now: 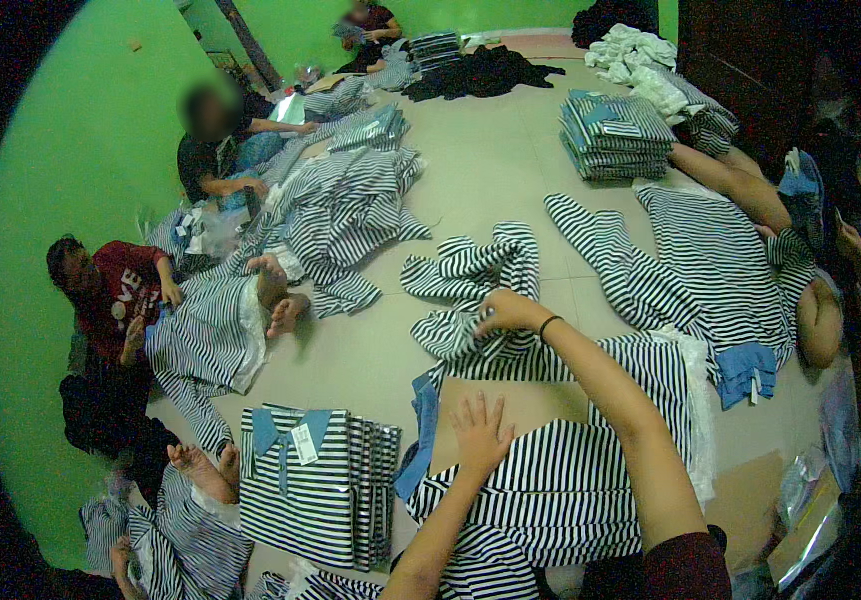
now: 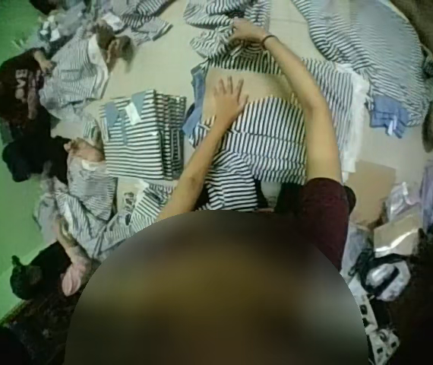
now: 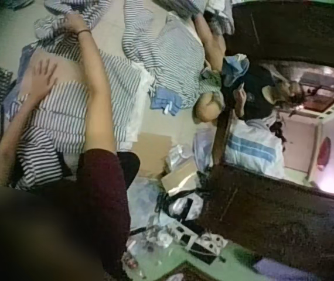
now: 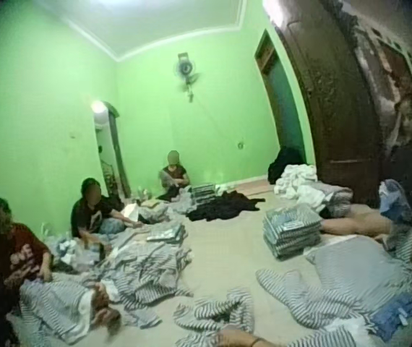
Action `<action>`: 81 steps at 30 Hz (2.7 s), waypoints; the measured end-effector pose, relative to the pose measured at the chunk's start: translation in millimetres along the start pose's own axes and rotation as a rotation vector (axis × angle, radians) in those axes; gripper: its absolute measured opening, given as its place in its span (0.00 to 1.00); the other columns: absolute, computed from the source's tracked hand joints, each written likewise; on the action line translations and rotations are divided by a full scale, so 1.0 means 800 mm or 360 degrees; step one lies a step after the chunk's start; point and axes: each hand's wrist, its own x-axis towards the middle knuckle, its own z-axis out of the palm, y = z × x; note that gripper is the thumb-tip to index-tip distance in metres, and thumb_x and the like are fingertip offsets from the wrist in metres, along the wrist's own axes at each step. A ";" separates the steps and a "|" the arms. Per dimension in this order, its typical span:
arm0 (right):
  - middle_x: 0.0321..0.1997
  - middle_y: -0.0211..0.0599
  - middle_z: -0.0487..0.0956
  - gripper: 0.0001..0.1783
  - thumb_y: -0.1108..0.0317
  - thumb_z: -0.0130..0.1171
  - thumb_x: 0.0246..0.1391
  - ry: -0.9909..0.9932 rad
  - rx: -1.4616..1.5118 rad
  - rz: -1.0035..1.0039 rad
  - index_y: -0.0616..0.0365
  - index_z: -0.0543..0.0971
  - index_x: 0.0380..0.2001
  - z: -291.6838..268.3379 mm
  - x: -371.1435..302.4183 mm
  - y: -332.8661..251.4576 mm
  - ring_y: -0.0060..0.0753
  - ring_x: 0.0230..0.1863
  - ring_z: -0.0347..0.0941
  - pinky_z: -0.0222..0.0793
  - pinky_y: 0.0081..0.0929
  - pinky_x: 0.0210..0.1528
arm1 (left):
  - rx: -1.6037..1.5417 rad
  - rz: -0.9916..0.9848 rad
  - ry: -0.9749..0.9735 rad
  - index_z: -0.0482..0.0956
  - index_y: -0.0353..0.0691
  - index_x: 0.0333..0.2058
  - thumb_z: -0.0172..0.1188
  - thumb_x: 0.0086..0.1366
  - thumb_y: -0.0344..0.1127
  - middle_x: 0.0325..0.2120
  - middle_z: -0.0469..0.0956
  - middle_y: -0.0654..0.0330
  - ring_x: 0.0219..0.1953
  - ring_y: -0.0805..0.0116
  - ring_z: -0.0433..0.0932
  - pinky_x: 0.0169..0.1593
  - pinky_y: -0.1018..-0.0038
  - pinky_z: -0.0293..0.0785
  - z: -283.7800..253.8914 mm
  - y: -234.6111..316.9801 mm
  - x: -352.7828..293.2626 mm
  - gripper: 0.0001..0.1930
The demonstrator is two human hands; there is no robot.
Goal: The person folds striped shirts and places them into clear plastic bags. They smooth the fabric, fold sleeves and hems, and stack the packaged shirts on the floor.
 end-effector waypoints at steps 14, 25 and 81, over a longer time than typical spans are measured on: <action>0.35 0.38 0.73 0.12 0.62 0.48 0.47 -0.0764 0.0588 -0.0702 0.58 0.73 0.32 0.119 -0.290 -0.075 0.36 0.37 0.69 0.62 0.30 0.42 | -0.0029 -0.0196 -0.0077 0.53 0.52 0.55 0.43 0.56 0.42 0.53 0.53 0.53 0.54 0.49 0.52 0.53 0.55 0.46 -0.014 -0.007 0.007 0.26; 0.49 0.38 0.66 0.22 0.74 0.42 0.42 0.0352 -0.0504 0.0779 0.51 0.66 0.46 0.035 -0.335 0.173 0.36 0.51 0.61 0.58 0.35 0.47 | -0.0114 -0.0569 0.0308 0.55 0.52 0.54 0.40 0.58 0.29 0.51 0.56 0.53 0.52 0.55 0.56 0.52 0.64 0.54 -0.039 -0.051 0.022 0.23; 0.26 0.31 0.70 0.08 0.71 0.46 0.40 0.0311 -0.0803 0.0413 0.52 0.68 0.29 0.016 -0.431 0.164 0.34 0.25 0.69 0.62 0.31 0.28 | 0.0141 0.0616 -0.0993 0.77 0.47 0.28 0.49 0.46 0.27 0.43 0.69 0.67 0.48 0.69 0.64 0.49 0.66 0.53 -0.111 -0.097 0.055 0.12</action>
